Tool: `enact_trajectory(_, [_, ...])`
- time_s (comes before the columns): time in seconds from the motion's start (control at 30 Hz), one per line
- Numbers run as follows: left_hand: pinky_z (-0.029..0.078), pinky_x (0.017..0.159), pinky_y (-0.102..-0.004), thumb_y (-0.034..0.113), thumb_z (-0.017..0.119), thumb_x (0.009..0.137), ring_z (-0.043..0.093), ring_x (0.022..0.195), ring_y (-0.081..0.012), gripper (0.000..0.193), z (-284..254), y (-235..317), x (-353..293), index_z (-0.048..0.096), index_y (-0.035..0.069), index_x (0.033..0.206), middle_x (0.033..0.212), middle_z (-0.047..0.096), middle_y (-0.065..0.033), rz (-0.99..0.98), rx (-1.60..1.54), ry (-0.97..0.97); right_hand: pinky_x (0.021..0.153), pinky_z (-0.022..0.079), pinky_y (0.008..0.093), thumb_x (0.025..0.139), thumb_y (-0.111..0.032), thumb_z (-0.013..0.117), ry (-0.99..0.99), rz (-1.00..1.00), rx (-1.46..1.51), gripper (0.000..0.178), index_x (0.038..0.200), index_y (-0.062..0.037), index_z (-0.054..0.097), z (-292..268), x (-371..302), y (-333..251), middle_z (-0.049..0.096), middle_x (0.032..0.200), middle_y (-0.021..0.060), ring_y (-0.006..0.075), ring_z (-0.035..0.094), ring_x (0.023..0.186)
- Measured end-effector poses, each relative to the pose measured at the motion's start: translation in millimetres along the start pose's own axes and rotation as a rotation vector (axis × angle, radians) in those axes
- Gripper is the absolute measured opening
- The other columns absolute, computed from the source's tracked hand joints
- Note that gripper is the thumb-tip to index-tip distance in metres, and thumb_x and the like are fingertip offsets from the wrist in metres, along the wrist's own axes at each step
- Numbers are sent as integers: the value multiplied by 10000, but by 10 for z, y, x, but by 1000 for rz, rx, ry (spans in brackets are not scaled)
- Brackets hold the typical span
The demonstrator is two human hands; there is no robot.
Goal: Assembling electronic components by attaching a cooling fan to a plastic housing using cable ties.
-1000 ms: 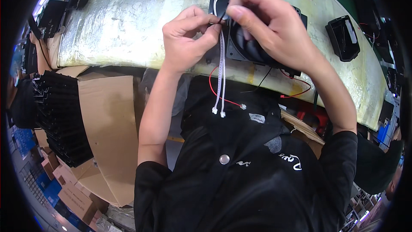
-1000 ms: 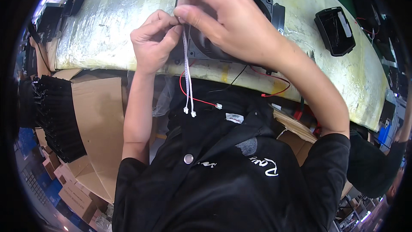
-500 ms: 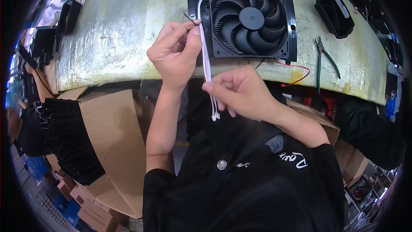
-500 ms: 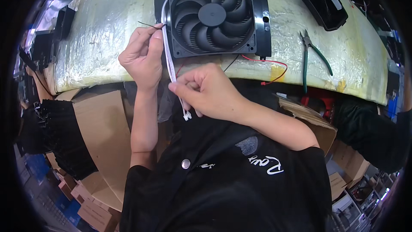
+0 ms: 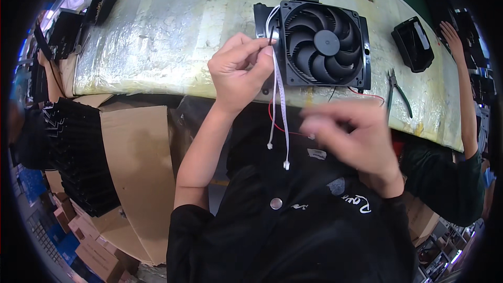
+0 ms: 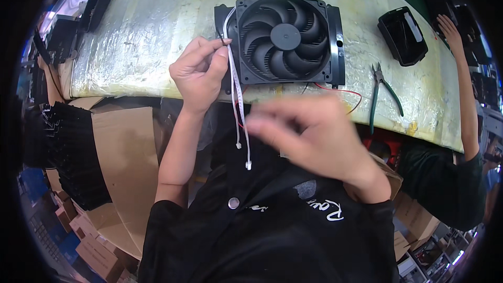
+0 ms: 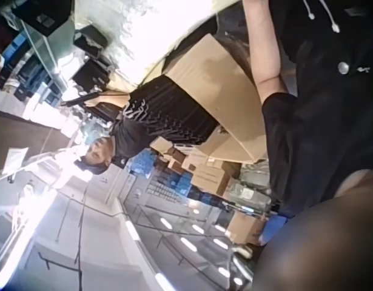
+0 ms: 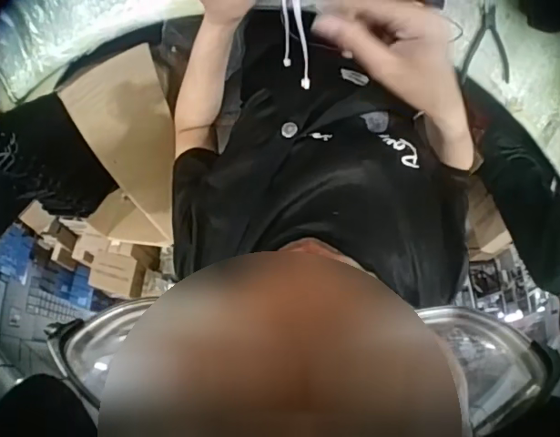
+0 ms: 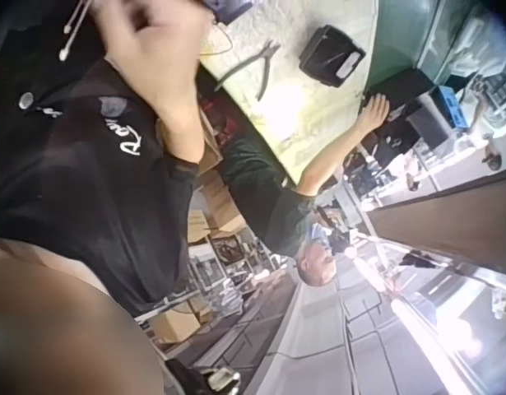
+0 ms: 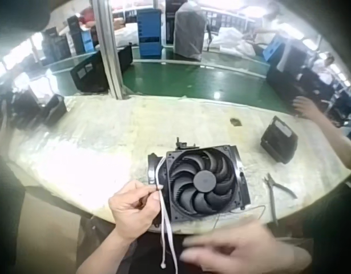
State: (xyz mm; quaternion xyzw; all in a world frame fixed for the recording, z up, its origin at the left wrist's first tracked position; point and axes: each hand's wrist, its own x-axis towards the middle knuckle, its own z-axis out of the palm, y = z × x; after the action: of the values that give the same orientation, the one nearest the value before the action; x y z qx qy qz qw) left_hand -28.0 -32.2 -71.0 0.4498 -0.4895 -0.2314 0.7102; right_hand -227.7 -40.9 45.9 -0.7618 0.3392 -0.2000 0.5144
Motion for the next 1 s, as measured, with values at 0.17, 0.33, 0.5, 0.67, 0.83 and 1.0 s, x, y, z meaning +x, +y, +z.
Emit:
enact_trajectory(0.17, [370,548,-163,-89,669,805,474,615,-32,197,37,44,8,706,-57,997,786,556,-14,-21,-85,2,916,411,372,757,-126,744,278,-499,-672,213,967,-94,741,-53,715,78,660,1103,67,267,583,1068])
enact_trajectory(0.33, [381,547,-179,-106,671,787,486,618,-39,234,5,-23,-9,712,-32,1006,768,553,-17,43,-42,-8,972,369,406,751,-112,737,251,-546,-645,153,903,-96,746,77,808,205,690,1042,38,262,586,1109])
enact_trajectory(0.5, [351,527,-181,-105,684,763,472,615,-35,214,-38,-5,5,718,-37,962,745,539,-10,3,-34,-38,918,394,395,730,-52,721,281,-638,-553,82,811,-46,718,124,877,231,710,895,35,252,645,992])
enact_trajectory(0.67, [349,531,-185,-114,676,743,467,627,-40,201,-55,-13,43,717,-40,925,766,544,-16,-37,-156,-48,782,460,337,696,15,716,278,-704,-397,99,783,-28,701,142,867,338,707,858,58,239,651,865])
enact_trajectory(0.83, [363,540,-187,-126,663,728,473,632,-51,217,-80,0,48,718,-37,917,772,547,-18,3,-49,-106,725,502,329,678,50,715,288,-712,-275,121,787,-2,708,153,813,385,697,838,81,247,646,826])
enact_trajectory(1.0, [375,545,-182,-121,672,737,491,641,-64,200,-109,10,-5,714,-35,914,778,561,-28,22,-12,-110,735,512,315,679,51,722,295,-689,-157,134,804,1,721,132,794,407,689,834,82,240,636,824])
